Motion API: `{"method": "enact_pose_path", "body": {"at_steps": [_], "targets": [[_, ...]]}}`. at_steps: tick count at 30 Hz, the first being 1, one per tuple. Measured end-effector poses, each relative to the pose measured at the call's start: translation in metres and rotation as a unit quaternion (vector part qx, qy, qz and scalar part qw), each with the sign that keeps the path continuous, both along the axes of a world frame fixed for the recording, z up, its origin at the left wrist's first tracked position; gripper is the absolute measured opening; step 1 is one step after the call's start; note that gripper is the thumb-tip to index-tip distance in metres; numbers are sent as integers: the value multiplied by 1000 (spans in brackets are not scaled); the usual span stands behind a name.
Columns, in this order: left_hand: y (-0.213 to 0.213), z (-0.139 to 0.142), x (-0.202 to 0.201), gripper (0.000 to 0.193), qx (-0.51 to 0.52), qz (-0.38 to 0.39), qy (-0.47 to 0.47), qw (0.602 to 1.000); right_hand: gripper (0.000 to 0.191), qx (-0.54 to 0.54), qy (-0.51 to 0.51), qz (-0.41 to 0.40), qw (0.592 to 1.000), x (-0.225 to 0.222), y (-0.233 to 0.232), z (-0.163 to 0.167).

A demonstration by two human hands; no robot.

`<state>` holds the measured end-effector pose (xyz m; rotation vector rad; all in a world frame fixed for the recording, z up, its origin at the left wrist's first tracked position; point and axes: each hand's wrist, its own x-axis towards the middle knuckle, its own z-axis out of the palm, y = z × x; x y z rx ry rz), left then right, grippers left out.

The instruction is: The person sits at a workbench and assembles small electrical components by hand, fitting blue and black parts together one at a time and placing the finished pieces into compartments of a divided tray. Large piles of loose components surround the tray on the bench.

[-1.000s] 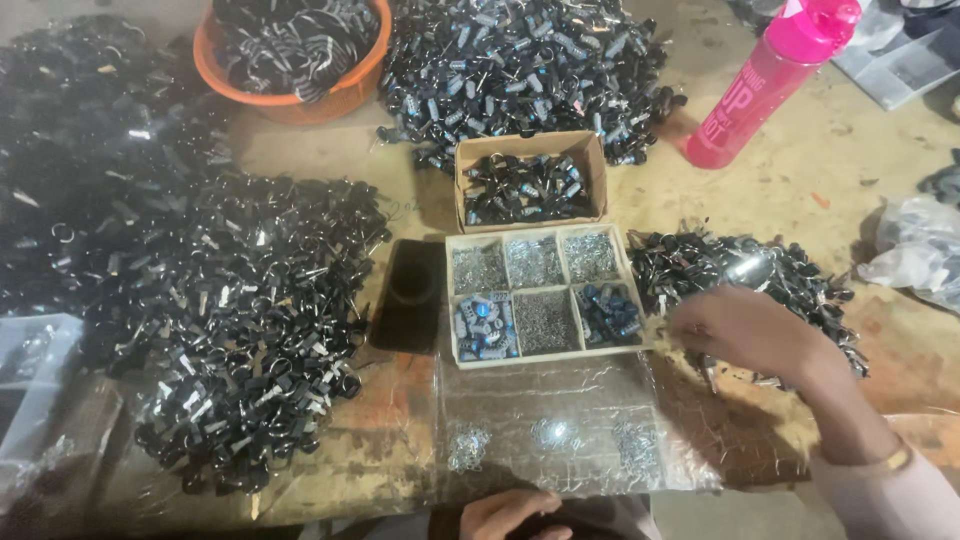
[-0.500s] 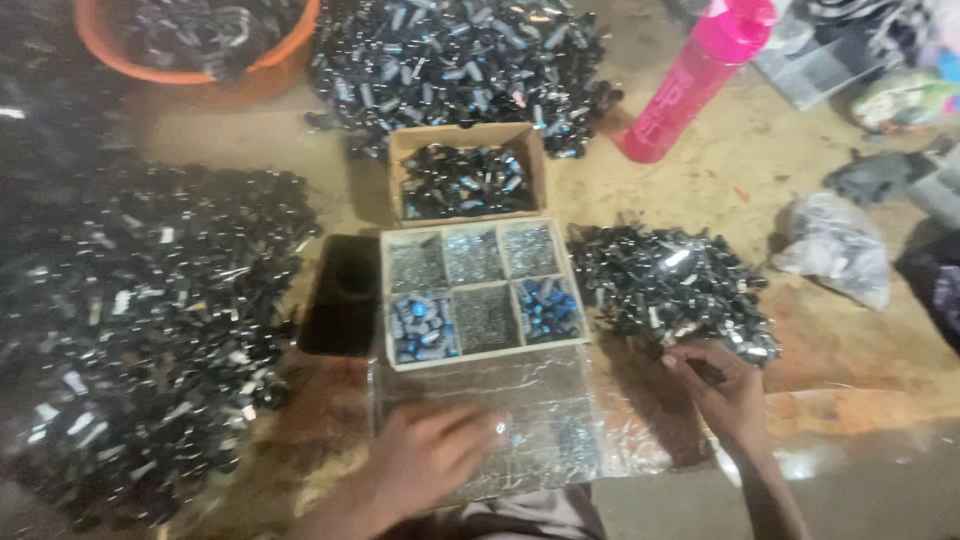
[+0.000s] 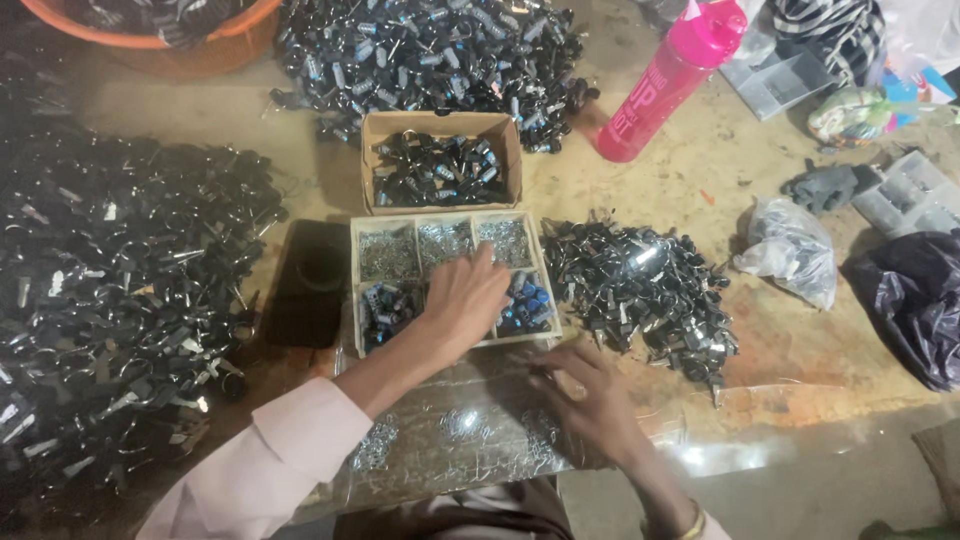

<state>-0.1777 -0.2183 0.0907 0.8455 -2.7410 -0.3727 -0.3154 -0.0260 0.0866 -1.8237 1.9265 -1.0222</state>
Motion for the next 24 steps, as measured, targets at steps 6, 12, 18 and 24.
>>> {"method": "enact_pose_path", "body": {"at_steps": [6,12,18,24], "targets": [[-5,-11,-4,28,41,2,29,999,33,-27,213,21,976,15,-12,7],[-1,3,3,25,70,-14,100,992,22,-25,178,44,983,11,-25,25],[-6,22,54,21,254,34,282,925,17,-51,151,96,982,6,-75,32],[2,10,106,23,371,104,353,852,14,-37,199,164,965,36,-122,8]]}}
